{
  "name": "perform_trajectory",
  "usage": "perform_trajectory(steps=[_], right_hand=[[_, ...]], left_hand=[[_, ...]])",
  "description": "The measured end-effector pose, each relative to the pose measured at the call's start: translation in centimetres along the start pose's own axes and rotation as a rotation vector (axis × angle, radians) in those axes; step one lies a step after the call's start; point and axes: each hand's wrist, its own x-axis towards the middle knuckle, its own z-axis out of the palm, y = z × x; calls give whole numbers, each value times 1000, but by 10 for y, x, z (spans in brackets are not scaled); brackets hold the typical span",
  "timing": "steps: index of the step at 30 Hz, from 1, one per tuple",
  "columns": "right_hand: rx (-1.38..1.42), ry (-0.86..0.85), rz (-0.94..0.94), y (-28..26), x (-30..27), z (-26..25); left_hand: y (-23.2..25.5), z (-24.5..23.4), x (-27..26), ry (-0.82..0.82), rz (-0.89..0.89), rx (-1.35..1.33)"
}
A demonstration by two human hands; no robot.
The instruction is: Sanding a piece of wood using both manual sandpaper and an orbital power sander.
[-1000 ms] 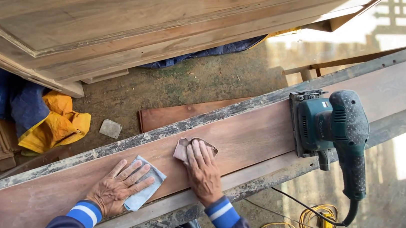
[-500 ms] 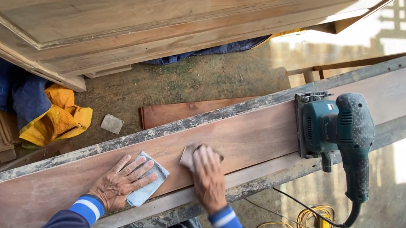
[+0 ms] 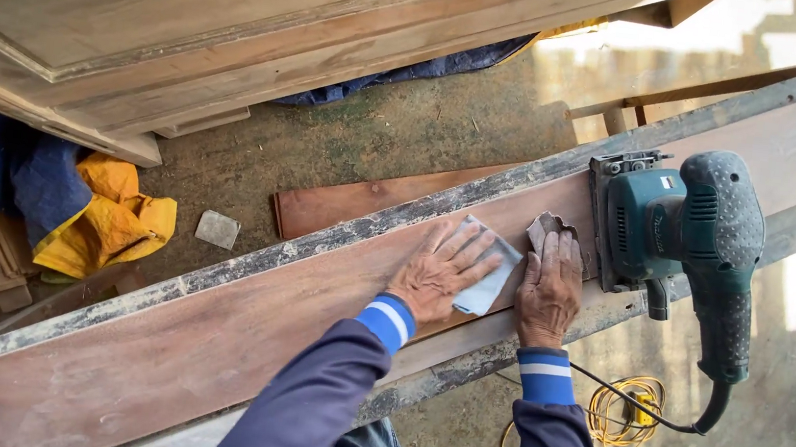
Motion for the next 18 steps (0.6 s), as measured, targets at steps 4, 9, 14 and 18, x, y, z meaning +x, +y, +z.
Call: perform_trajectory(steps=[4, 9, 14, 18], right_hand=[[61, -45, 3, 6, 0, -6], [77, -28, 1, -1, 2, -11], [29, -22, -12, -2, 3, -7], [40, -24, -28, 1, 1, -8]], left_hand=[[0, -39, -46, -126, -37, -33], [-23, -75, -194, -383, -51, -37], [-7, -42, -143, -194, -28, -43], [30, -22, -8, -367, 111, 7]])
